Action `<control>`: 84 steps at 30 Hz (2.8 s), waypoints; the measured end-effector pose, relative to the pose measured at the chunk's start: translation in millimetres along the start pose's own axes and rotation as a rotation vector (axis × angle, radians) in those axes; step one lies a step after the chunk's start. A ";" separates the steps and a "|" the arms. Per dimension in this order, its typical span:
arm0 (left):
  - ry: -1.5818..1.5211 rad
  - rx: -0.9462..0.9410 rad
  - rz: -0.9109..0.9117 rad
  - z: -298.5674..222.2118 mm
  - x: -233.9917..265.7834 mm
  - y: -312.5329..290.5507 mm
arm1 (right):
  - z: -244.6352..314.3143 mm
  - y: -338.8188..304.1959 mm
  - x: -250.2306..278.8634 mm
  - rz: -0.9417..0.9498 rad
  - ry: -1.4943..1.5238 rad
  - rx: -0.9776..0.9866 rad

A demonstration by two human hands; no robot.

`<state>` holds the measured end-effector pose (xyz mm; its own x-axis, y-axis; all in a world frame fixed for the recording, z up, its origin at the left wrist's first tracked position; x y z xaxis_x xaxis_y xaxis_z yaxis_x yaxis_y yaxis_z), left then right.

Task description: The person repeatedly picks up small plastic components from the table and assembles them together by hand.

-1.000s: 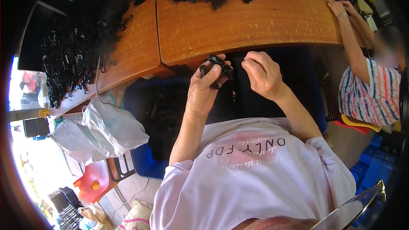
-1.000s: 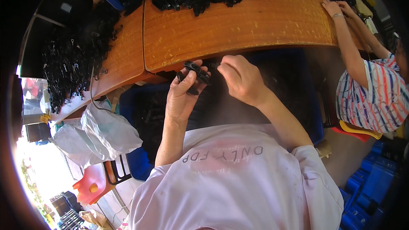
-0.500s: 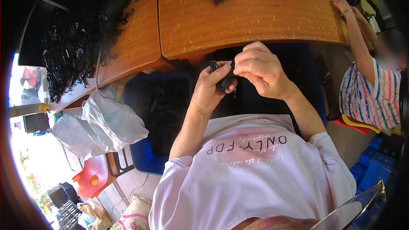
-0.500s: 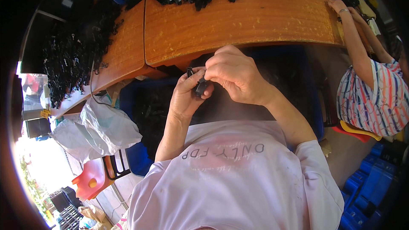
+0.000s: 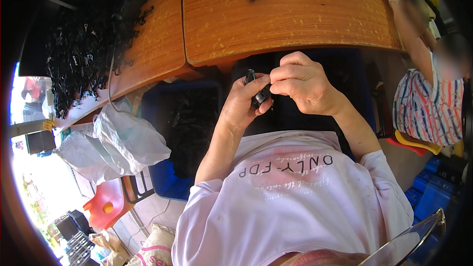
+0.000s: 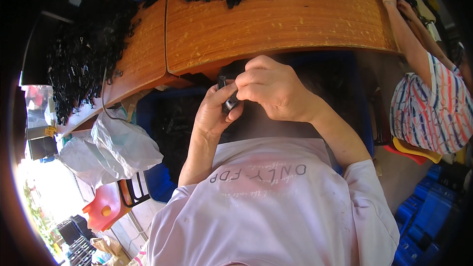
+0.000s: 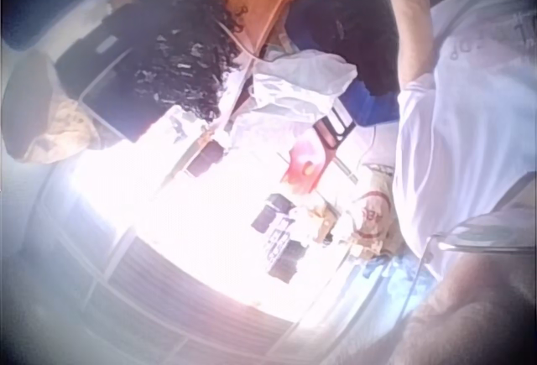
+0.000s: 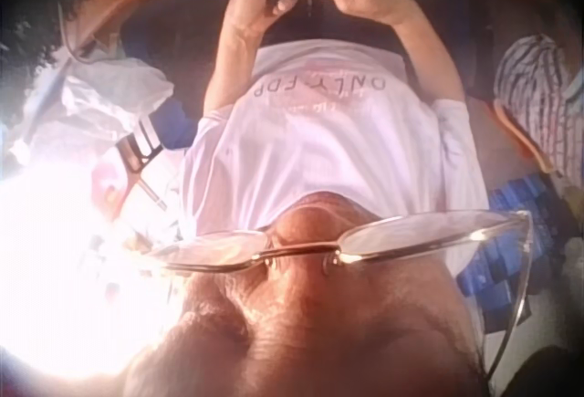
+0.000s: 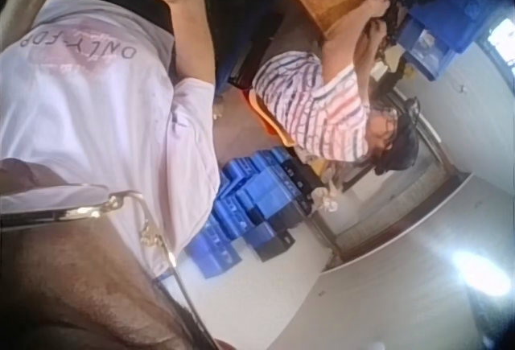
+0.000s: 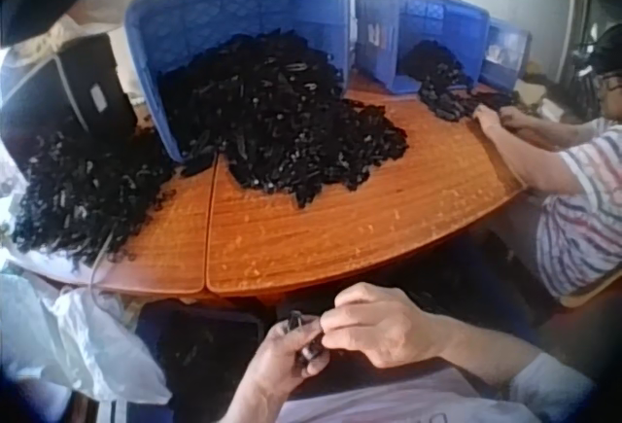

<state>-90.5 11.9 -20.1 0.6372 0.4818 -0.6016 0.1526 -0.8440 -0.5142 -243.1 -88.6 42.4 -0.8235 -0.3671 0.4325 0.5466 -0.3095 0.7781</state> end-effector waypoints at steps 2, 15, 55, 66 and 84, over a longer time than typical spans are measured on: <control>0.039 -0.003 -0.044 0.9 -1.6 0.0 | -1.4 0.3 1.5 0.012 -0.060 0.040; 0.136 -0.033 0.039 9.0 9.6 -0.3 | 91.4 99.9 65.2 0.129 0.061 -0.053; 0.322 -0.180 0.293 66.4 -44.7 90.0 | 137.3 156.0 98.2 -0.277 0.408 0.105; 0.343 -0.076 0.359 88.7 -27.3 103.7 | 119.7 139.1 77.5 -0.326 0.503 0.131; 0.157 -0.039 0.124 81.3 16.4 50.0 | 29.7 152.5 28.9 -0.158 0.670 0.086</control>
<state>-133.9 -3.3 -105.4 0.7626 0.3336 -0.5543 0.0931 -0.9045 -0.4162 -188.1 -120.4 187.1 -0.6057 -0.7946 -0.0425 0.3906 -0.3434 0.8541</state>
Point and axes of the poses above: each hand's wrist, its own y-axis towards the middle knuckle, its own x-axis out of the back of the hand, z = x × y, the point moved 2 cm from there along y, towards the middle knuckle, and after that the axes turned 15 degrees about -z, right-handed, at the moved point
